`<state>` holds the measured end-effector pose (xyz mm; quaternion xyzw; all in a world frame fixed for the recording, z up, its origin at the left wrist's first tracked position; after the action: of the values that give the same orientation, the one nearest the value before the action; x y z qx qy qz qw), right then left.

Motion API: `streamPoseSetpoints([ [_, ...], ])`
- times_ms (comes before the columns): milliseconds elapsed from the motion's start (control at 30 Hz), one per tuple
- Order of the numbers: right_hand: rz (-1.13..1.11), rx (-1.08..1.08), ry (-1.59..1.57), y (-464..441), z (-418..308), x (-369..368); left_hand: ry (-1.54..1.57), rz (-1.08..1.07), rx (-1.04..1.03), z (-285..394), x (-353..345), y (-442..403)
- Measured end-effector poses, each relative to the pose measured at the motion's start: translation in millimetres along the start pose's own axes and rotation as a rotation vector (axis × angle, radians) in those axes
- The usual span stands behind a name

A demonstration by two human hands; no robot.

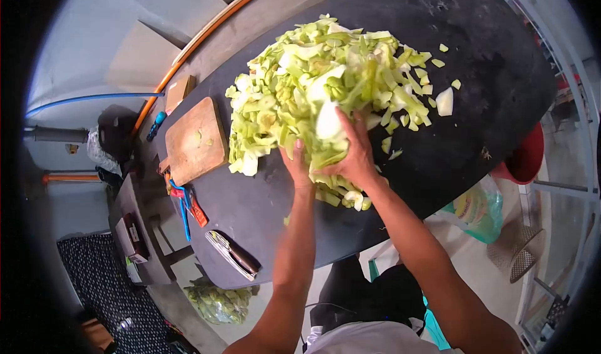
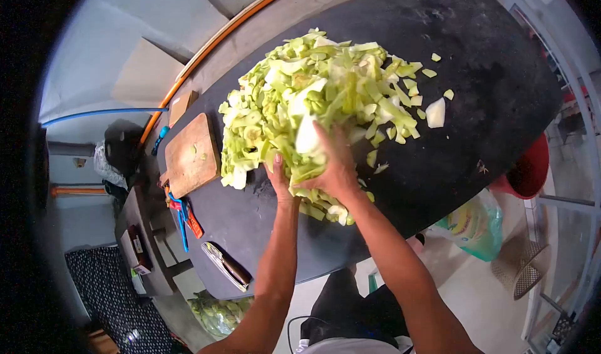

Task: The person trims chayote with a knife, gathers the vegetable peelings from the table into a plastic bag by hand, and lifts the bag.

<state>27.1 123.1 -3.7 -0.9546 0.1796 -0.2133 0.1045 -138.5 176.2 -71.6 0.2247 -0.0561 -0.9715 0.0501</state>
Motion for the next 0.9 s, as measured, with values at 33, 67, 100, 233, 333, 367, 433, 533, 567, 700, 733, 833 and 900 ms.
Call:
streamPoseSetpoints([
  [33,-0.020,0.009,-0.018,-3,-3,-7,0.096,-0.039,0.078,-2,-1,-1],
  [67,0.003,0.056,-0.065,-6,-4,-11,0.193,-0.079,0.154,-3,-4,-1],
  [100,0.025,0.080,-0.052,-7,-7,-12,0.289,-0.121,0.232,-5,-8,0],
  [233,0.065,0.091,-0.037,-8,-19,-5,0.340,-0.129,0.257,22,-44,27],
  [333,0.045,0.057,-0.113,-1,-31,4,0.302,-0.070,0.253,32,-50,46],
  [367,0.038,0.076,-0.123,1,-33,9,0.315,-0.078,0.267,36,-54,53],
  [433,0.069,0.090,-0.135,8,-39,22,0.321,-0.067,0.275,40,-63,67],
  [533,0.092,0.046,-0.201,17,-45,46,0.209,-0.117,0.248,47,-77,84],
  [567,0.102,0.034,-0.204,21,-46,54,0.247,-0.109,0.257,47,-85,92],
  [700,0.128,0.014,-0.188,34,-52,97,0.269,-0.179,0.268,54,-132,130],
  [733,0.132,0.002,-0.195,38,-53,112,0.258,-0.187,0.263,55,-144,139],
  [833,0.127,-0.042,-0.221,52,-57,156,0.251,-0.215,0.278,56,-181,174],
  [900,0.143,-0.073,-0.132,70,-56,186,0.268,-0.239,0.324,49,-203,203],
])
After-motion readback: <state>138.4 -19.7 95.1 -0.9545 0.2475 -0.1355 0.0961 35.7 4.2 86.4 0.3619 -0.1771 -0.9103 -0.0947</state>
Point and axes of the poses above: each hand's wrist, its own y-axis away from the middle knuckle, its own x-axis out of the back of the hand, z = x × y, the point moved 4 cm from there along -y, towards the middle knuckle, and after that the axes turned 1 degree about y, right-handed, at the moved point
